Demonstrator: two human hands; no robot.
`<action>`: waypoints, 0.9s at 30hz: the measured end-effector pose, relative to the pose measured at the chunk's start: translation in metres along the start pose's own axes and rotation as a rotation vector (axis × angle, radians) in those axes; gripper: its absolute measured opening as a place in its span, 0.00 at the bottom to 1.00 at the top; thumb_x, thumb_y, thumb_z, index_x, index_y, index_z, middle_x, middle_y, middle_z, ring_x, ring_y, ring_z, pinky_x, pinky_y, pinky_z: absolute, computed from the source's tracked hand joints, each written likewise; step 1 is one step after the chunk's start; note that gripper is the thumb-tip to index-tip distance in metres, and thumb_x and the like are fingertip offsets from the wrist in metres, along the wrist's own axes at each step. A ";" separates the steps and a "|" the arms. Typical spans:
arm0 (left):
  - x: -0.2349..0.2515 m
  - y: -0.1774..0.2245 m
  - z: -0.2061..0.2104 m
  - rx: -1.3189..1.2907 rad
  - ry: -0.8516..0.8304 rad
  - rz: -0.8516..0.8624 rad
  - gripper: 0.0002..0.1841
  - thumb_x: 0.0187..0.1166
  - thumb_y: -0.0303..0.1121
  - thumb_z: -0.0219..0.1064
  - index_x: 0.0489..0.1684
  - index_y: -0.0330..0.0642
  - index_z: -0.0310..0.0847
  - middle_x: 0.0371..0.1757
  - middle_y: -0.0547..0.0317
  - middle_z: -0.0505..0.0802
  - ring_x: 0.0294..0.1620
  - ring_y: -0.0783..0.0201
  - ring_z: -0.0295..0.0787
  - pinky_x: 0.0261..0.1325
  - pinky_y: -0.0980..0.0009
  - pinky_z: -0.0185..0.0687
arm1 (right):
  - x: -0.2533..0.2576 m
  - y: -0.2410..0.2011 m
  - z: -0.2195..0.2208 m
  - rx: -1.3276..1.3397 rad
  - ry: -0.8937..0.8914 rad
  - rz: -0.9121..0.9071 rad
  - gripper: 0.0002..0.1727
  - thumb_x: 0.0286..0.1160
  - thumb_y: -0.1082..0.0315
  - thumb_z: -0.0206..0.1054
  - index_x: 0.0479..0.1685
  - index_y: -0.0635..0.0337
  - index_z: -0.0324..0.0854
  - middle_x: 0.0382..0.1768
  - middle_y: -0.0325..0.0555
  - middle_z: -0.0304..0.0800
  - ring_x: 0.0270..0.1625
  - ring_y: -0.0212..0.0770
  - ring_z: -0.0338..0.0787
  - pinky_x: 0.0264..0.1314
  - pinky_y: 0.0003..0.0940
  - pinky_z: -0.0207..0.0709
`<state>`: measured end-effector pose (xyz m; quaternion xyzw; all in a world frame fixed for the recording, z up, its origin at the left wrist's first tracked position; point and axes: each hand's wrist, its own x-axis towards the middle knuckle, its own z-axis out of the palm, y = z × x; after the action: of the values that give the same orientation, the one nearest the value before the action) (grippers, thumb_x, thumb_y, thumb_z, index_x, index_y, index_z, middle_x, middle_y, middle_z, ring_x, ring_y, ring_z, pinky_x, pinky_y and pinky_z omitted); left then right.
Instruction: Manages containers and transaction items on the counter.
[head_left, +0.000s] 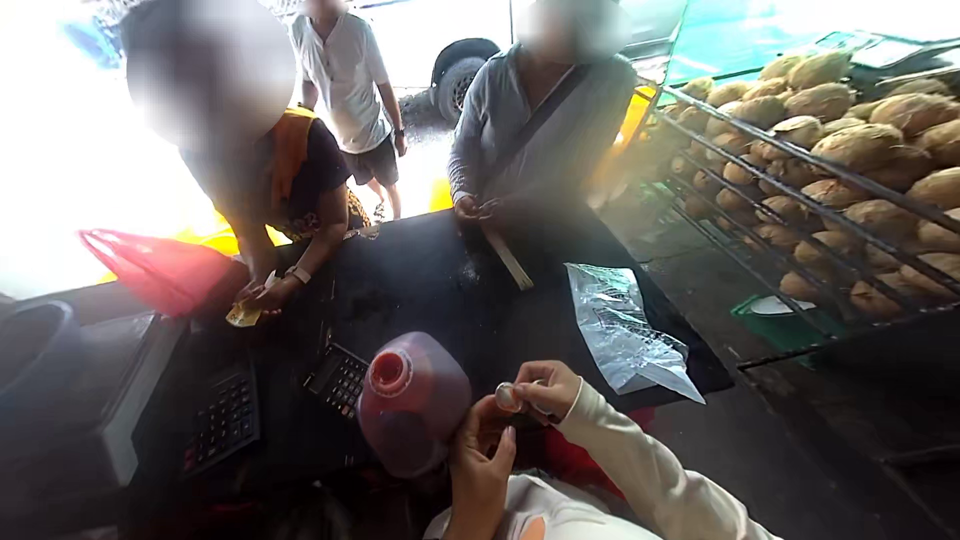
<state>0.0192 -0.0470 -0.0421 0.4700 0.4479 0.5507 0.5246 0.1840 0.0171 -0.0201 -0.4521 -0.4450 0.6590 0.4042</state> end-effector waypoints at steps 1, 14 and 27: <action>0.000 0.003 0.002 -0.011 0.006 -0.015 0.21 0.71 0.17 0.65 0.65 0.24 0.79 0.55 0.54 0.95 0.53 0.73 0.93 0.60 0.75 0.88 | -0.001 -0.002 0.001 -0.034 0.015 -0.005 0.06 0.69 0.75 0.66 0.27 0.58 0.83 0.15 0.29 0.84 0.12 0.19 0.73 0.16 0.16 0.67; 0.000 0.008 0.006 -0.075 -0.040 -0.036 0.18 0.80 0.17 0.56 0.67 0.22 0.74 0.48 0.60 0.94 0.42 0.79 0.89 0.50 0.78 0.85 | -0.010 0.003 -0.008 -0.363 0.072 -0.083 0.04 0.60 0.65 0.70 0.25 0.54 0.84 0.14 0.27 0.79 0.13 0.20 0.72 0.18 0.22 0.68; -0.005 -0.004 0.003 -0.155 -0.065 0.017 0.21 0.73 0.13 0.60 0.67 0.23 0.74 0.55 0.61 0.93 0.52 0.78 0.90 0.60 0.76 0.85 | -0.003 0.015 -0.011 0.168 -0.179 0.048 0.09 0.69 0.70 0.64 0.24 0.50 0.87 0.19 0.31 0.90 0.15 0.20 0.79 0.15 0.16 0.68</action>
<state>0.0226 -0.0513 -0.0461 0.4495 0.3824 0.5725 0.5692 0.1933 0.0126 -0.0356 -0.3666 -0.4116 0.7411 0.3833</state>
